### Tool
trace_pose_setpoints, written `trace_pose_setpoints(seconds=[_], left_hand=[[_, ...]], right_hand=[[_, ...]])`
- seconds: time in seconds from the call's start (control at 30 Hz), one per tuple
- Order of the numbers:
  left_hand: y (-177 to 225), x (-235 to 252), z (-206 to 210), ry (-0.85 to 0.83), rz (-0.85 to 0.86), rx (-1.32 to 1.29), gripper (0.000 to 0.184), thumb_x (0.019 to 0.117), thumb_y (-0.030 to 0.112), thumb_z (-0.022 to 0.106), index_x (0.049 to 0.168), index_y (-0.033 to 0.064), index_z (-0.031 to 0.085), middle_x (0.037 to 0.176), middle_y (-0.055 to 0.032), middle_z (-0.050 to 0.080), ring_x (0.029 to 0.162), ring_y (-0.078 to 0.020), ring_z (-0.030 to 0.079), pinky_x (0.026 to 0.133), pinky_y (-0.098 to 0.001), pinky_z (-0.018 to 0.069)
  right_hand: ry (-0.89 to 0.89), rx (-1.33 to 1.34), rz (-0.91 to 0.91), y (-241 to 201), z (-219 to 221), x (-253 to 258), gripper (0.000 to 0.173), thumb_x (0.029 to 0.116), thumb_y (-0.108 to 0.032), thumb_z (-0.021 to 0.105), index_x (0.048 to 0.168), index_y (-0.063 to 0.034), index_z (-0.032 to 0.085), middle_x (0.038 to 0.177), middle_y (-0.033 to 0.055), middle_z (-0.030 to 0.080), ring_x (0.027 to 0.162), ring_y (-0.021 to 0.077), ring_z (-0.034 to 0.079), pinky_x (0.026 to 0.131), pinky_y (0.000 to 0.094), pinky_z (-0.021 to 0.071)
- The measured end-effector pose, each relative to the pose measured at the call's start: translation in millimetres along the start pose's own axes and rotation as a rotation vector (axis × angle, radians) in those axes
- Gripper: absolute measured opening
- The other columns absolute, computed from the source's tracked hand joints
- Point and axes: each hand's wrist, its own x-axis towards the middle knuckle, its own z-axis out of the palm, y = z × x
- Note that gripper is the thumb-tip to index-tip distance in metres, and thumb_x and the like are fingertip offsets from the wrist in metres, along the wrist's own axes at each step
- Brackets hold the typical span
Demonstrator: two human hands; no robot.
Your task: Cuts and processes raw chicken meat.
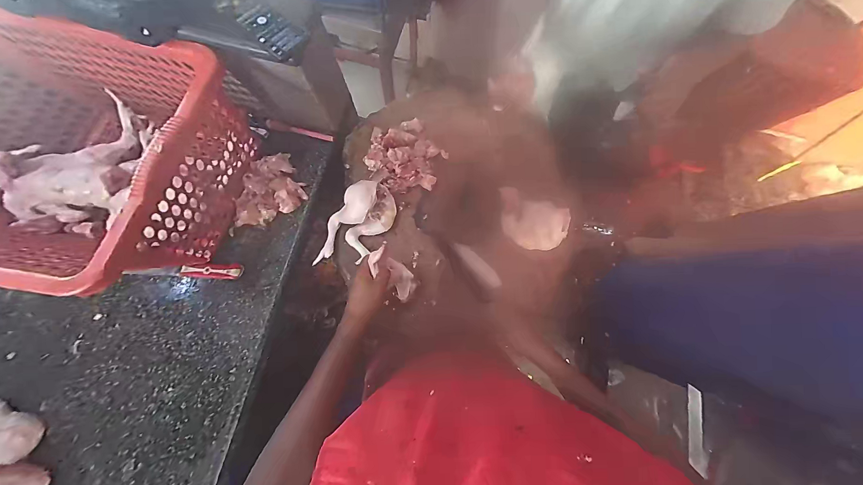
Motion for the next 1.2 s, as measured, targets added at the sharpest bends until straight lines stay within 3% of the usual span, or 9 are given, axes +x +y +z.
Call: trace_pose_setpoints(seconds=[0.07,0.1,0.2,0.3,0.4,0.6,0.83,1.07,1.2], left_hand=[[3,-9,-3,0.030,-0.018,-0.266,0.040,0.1062,0.021,0.050,0.141,0.0015,0.047,0.096,-0.0136,0.068,0.072,-0.0198,0.068,0.065,-0.0386,0.0601],[6,-14,-1,-0.017,-0.039,-0.410,0.035,0.1089,0.020,0.047,0.138,0.0006,0.044,0.092,-0.0130,0.068,0.069,-0.0203,0.069,0.062,-0.0370,0.0615],[20,-24,24,-0.203,-0.117,-0.611,0.035,0.1097,0.020,0.046,0.136,-0.0027,0.043,0.098,-0.0177,0.072,0.080,-0.0263,0.074,0.072,-0.0399,0.0639],[10,-27,75,-0.269,-0.141,-0.592,0.033,0.1066,0.017,0.053,0.131,-0.0049,0.048,0.096,-0.0139,0.071,0.078,-0.0206,0.072,0.073,-0.0362,0.0627],[0,-24,104,-0.248,-0.150,-0.523,0.031,0.1029,0.015,0.061,0.125,-0.0056,0.053,0.092,-0.0125,0.071,0.071,-0.0180,0.070,0.068,-0.0336,0.0620],[15,-36,91,-0.239,-0.115,-0.321,0.033,0.1027,0.017,0.061,0.128,-0.0030,0.054,0.097,-0.0103,0.067,0.077,-0.0149,0.067,0.072,-0.0328,0.0594],[-5,-25,90,-0.304,-0.123,-0.370,0.029,0.1034,0.017,0.060,0.124,-0.0025,0.055,0.089,-0.0072,0.066,0.068,-0.0132,0.064,0.065,-0.0297,0.0577],[10,-28,77,-0.260,0.041,-0.133,0.018,0.1001,0.014,0.058,0.112,-0.0001,0.057,0.090,-0.0075,0.064,0.073,-0.0135,0.064,0.068,-0.0339,0.0569],[4,5,72,-0.330,0.207,0.182,0.030,0.1031,0.022,0.059,0.125,0.0019,0.061,0.114,-0.0157,0.067,0.097,-0.0240,0.068,0.089,-0.0462,0.0567]], right_hand=[[0.130,0.096,0.009,16,-1,-5,0.051,0.1121,-0.039,0.027,0.118,-0.0020,0.060,0.079,0.0089,0.057,0.064,0.0199,0.056,0.062,0.0407,0.0518],[0.184,0.105,0.037,13,-6,-9,0.051,0.1126,-0.039,0.027,0.129,-0.0011,0.058,0.088,0.0135,0.062,0.071,0.0239,0.060,0.069,0.0449,0.0541],[0.283,0.111,0.001,-20,-34,-17,0.054,0.1122,-0.040,0.028,0.141,-0.0015,0.053,0.104,0.0193,0.066,0.089,0.0296,0.066,0.085,0.0500,0.0549],[0.399,0.253,-0.339,-56,-45,-28,0.067,0.1061,-0.059,0.026,0.118,-0.0022,0.059,0.075,-0.0008,0.051,0.059,0.0100,0.050,0.055,0.0318,0.0487],[0.432,0.240,-0.567,-77,-34,-29,0.077,0.1029,-0.069,0.027,0.114,-0.0010,0.061,0.074,-0.0004,0.055,0.062,0.0059,0.053,0.058,0.0279,0.0509],[0.008,-0.090,0.001,-29,-2,9,0.056,0.1113,-0.046,0.031,0.130,-0.0015,0.060,0.109,0.0215,0.068,0.103,0.0349,0.067,0.094,0.0576,0.0513],[0.253,0.239,-0.526,-75,-5,-28,0.072,0.1056,-0.063,0.029,0.112,0.0003,0.062,0.075,-0.0005,0.055,0.064,0.0044,0.053,0.061,0.0256,0.0499],[-0.030,-0.086,0.024,-21,10,7,0.058,0.1114,-0.047,0.030,0.130,-0.0013,0.060,0.108,0.0214,0.068,0.102,0.0351,0.067,0.094,0.0568,0.0519],[0.167,-0.021,-0.189,-53,-22,-19,0.054,0.1103,-0.044,0.032,0.127,-0.0012,0.061,0.089,0.0142,0.066,0.079,0.0257,0.066,0.078,0.0469,0.0559]])
